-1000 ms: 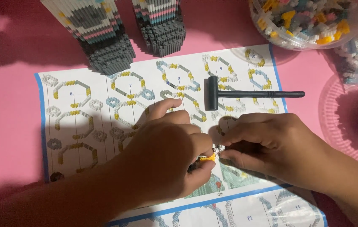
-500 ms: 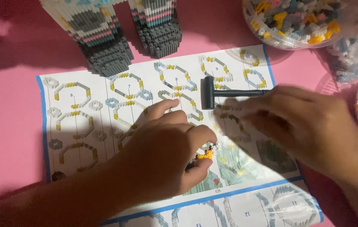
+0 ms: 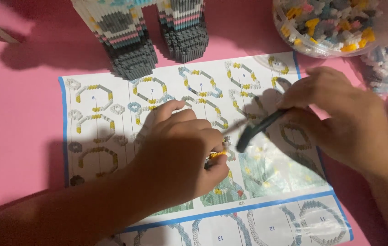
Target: Assembling a figure using small interlocking toy blocks on a pink surface following an instruction sheet.
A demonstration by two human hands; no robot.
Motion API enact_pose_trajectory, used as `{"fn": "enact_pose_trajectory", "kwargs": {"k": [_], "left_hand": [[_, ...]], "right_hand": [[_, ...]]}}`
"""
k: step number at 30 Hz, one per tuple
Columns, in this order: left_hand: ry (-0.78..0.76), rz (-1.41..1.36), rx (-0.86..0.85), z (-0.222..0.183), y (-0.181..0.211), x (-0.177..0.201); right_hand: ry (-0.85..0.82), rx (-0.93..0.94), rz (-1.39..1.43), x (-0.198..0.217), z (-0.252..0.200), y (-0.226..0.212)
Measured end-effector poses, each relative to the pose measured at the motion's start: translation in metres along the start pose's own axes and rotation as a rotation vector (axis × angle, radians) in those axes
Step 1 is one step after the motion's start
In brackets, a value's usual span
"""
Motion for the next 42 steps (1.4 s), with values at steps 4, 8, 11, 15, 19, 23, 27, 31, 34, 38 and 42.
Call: {"fn": "enact_pose_trajectory", "kwargs": {"k": [4,8,11,15,19,23,27,31,34,38,42], "left_hand": [[-0.030,-0.011,0.001,0.001,-0.001,-0.001],[-0.027,-0.028,-0.012,0.001,-0.001,-0.002],[-0.033,-0.006,-0.008,0.001,-0.001,-0.001],[-0.018,0.005,-0.021,0.002,-0.001,0.000],[0.010,0.038,-0.042,0.002,-0.001,0.002],[-0.005,0.026,-0.023,0.002,-0.001,0.000],[0.002,0.026,-0.031,0.002,-0.001,0.001],[0.018,0.000,-0.064,0.005,0.002,0.004],[-0.068,-0.023,-0.097,0.005,0.006,0.001],[-0.009,-0.067,-0.110,0.004,0.009,0.000],[-0.120,-0.100,-0.030,0.009,0.007,-0.001]], "right_hand": [[-0.004,0.061,0.085,-0.005,0.007,-0.015],[-0.048,0.092,-0.086,-0.005,0.004,-0.005],[-0.008,0.052,0.074,-0.006,0.006,-0.008],[-0.011,0.084,0.046,-0.007,0.006,-0.006],[0.093,-0.038,0.179,-0.006,0.005,-0.009],[-0.054,0.145,-0.005,-0.009,0.006,-0.009],[0.039,0.026,0.056,-0.006,0.002,-0.002],[0.124,-0.144,-0.061,-0.003,-0.002,0.009],[0.067,-0.165,-0.062,-0.006,0.002,0.014],[0.045,-0.093,-0.069,-0.011,0.005,0.014],[0.030,0.026,-0.106,-0.016,0.000,0.022]]}}
Point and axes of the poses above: each hand's wrist, its own z-axis towards the middle knuckle, its own x-axis out of the back of the hand, y = z × x, the point moved 4 cm from there along z, towards the middle knuckle, and after that the axes turned 15 degrees about z, right-handed, at the moved point
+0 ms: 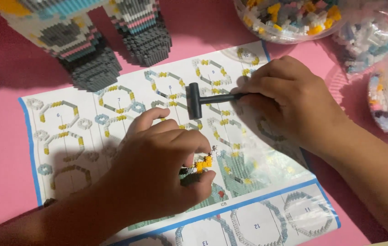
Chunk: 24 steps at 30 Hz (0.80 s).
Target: Assembling a figure using small interlocking toy blocks on a pink surface following an instruction sheet.
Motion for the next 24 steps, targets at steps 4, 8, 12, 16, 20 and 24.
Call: {"fn": "enact_pose_trajectory", "kwargs": {"k": [4,8,12,16,20,24], "left_hand": [[-0.053,-0.008,-0.024,0.003,0.000,-0.001],[0.010,-0.001,-0.087,0.001,0.000,-0.004],[0.010,-0.005,-0.118,0.001,0.000,-0.004],[0.002,-0.009,-0.118,0.002,0.000,-0.003],[0.014,0.015,-0.108,0.001,0.002,-0.001],[0.098,0.056,-0.178,0.000,0.002,-0.001]], "right_hand": [[-0.018,0.064,-0.046,-0.002,0.000,0.004],[-0.041,0.023,-0.011,0.004,0.004,-0.004],[-0.025,-0.016,-0.028,0.008,0.005,-0.009],[-0.022,0.034,-0.048,0.011,0.005,-0.013],[0.009,0.101,-0.135,0.015,0.000,-0.012],[0.077,0.096,-0.201,0.034,0.003,-0.027]]}}
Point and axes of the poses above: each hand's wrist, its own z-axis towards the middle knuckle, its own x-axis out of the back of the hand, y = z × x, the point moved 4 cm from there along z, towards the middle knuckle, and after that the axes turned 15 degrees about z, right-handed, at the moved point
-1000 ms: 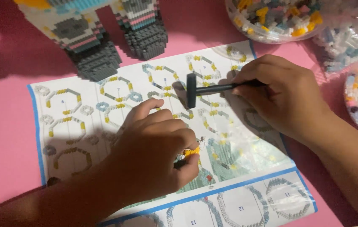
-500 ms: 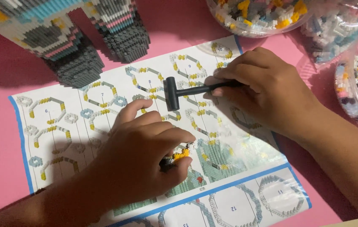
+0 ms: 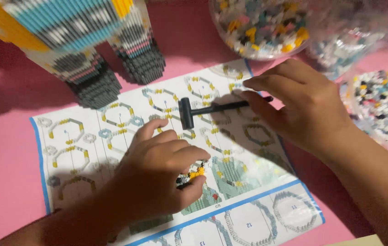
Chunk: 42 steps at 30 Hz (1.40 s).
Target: Assembling a figure using small interlocking toy blocks on a pink surface following an instruction sheet.
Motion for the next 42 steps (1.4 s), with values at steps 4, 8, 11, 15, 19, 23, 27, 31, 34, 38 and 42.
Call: {"fn": "enact_pose_trajectory", "kwargs": {"k": [4,8,11,15,19,23,27,31,34,38,42], "left_hand": [[-0.097,-0.055,-0.002,-0.001,-0.003,-0.001],[-0.186,-0.063,0.041,-0.002,-0.004,-0.004],[-0.182,-0.077,0.052,-0.001,-0.004,-0.004],[-0.245,-0.063,0.092,-0.003,-0.006,-0.008],[-0.218,-0.075,0.067,-0.002,-0.005,-0.005],[-0.119,-0.050,0.029,-0.002,-0.003,-0.003],[-0.124,-0.056,0.073,-0.004,-0.006,-0.006],[-0.084,-0.039,0.067,-0.004,-0.007,-0.010],[-0.084,-0.040,0.063,-0.006,-0.007,-0.010],[-0.100,-0.050,0.058,-0.006,-0.008,-0.011],[-0.114,-0.047,0.065,-0.006,-0.008,-0.012]], "right_hand": [[0.014,-0.260,-0.253,0.039,0.011,0.005],[-0.006,-0.430,-0.238,0.068,0.037,0.009],[-0.175,-0.776,-0.418,0.073,0.051,0.031],[-0.266,-0.809,-0.459,0.066,0.072,0.055],[-0.330,-0.906,-0.520,0.070,0.087,0.062],[-0.405,-0.827,-0.611,0.105,0.062,0.058],[-0.528,-1.164,-0.551,0.134,0.002,0.046],[-0.614,-1.186,-0.530,0.150,-0.051,0.072],[-0.542,-1.105,-0.584,0.151,-0.067,0.081],[-0.611,-1.205,-0.506,0.153,-0.073,0.078],[-0.650,-1.336,-0.405,0.147,-0.073,0.060]]}}
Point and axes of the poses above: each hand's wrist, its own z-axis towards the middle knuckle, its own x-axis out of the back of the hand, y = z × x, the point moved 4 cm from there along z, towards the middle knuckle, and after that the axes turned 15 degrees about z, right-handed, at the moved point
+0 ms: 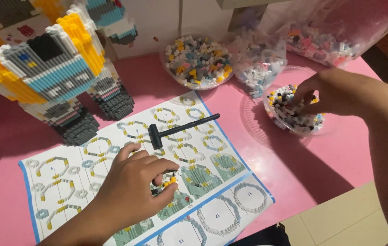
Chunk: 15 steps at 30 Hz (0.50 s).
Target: Assembling a figure using small interlocking toy blocks on a pink surface following an instruction sheet.
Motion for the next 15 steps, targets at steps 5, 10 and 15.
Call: {"fn": "enact_pose_trajectory", "kwargs": {"k": [5,10,15], "left_hand": [[0.005,0.005,-0.001,0.000,0.000,0.000],[0.030,0.009,-0.028,0.000,0.002,0.003],[-0.006,0.001,-0.016,0.001,0.004,0.008]], "right_hand": [[0.023,0.133,-0.016,-0.012,0.018,0.016],[0.116,0.160,-0.032,-0.007,0.032,0.033],[0.295,0.227,-0.126,-0.018,0.067,0.079]]}}
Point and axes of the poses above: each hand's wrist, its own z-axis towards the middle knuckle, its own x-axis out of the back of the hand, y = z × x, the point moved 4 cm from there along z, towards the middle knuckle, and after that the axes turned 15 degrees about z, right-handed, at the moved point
